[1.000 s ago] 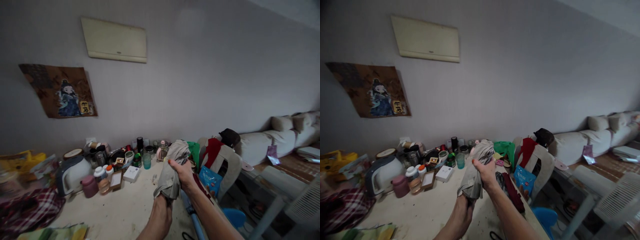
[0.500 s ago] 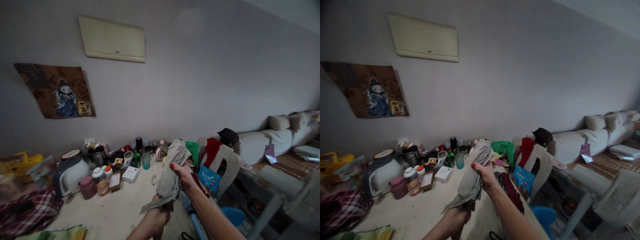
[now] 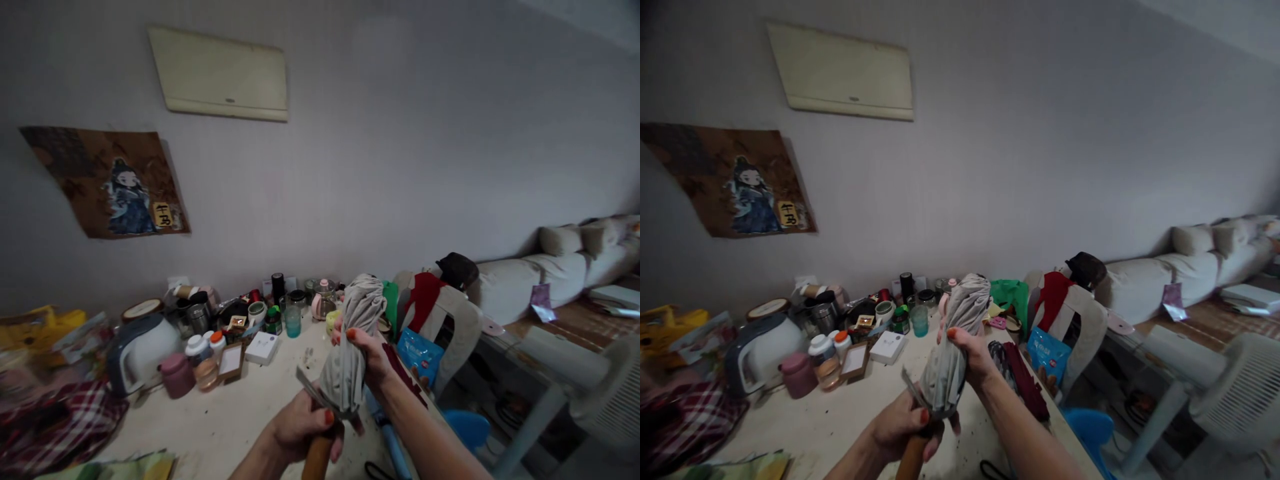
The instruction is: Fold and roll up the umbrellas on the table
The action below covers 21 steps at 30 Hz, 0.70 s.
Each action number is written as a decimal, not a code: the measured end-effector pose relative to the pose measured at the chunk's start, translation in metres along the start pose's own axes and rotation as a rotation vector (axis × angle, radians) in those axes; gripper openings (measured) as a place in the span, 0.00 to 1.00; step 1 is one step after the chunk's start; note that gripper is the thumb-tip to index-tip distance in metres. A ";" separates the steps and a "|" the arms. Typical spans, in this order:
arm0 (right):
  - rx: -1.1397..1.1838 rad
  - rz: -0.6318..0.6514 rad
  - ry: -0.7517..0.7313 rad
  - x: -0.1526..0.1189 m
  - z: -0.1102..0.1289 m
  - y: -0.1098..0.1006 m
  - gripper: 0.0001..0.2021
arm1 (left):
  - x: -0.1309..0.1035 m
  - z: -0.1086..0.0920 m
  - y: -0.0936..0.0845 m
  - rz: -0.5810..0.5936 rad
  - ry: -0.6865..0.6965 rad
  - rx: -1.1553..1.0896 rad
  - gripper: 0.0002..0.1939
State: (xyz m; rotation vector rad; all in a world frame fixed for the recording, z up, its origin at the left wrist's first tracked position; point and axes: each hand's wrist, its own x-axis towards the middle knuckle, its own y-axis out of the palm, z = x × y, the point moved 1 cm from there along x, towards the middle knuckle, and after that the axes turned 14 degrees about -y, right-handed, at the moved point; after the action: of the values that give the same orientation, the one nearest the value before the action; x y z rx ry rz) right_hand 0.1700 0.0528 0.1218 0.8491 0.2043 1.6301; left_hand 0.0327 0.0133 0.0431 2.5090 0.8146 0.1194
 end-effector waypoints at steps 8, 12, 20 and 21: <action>-0.125 -0.216 0.009 0.009 -0.021 -0.007 0.21 | 0.001 0.003 -0.001 -0.679 0.088 0.610 0.13; -0.290 -0.510 -0.126 0.014 -0.039 -0.005 0.27 | 0.012 0.007 0.002 -0.978 0.131 0.873 0.29; -0.170 -0.302 -0.102 0.006 -0.026 -0.013 0.19 | 0.007 -0.007 0.011 -0.575 0.114 0.415 0.46; -0.123 -0.244 -0.052 0.003 -0.022 -0.012 0.19 | 0.005 -0.012 0.010 -0.450 0.089 0.301 0.47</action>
State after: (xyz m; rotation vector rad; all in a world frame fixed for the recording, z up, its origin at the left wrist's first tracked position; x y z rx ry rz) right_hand 0.1656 0.0659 0.1003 0.7418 0.1624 1.3771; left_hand 0.0398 0.0140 0.0579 2.5289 1.5075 -0.0500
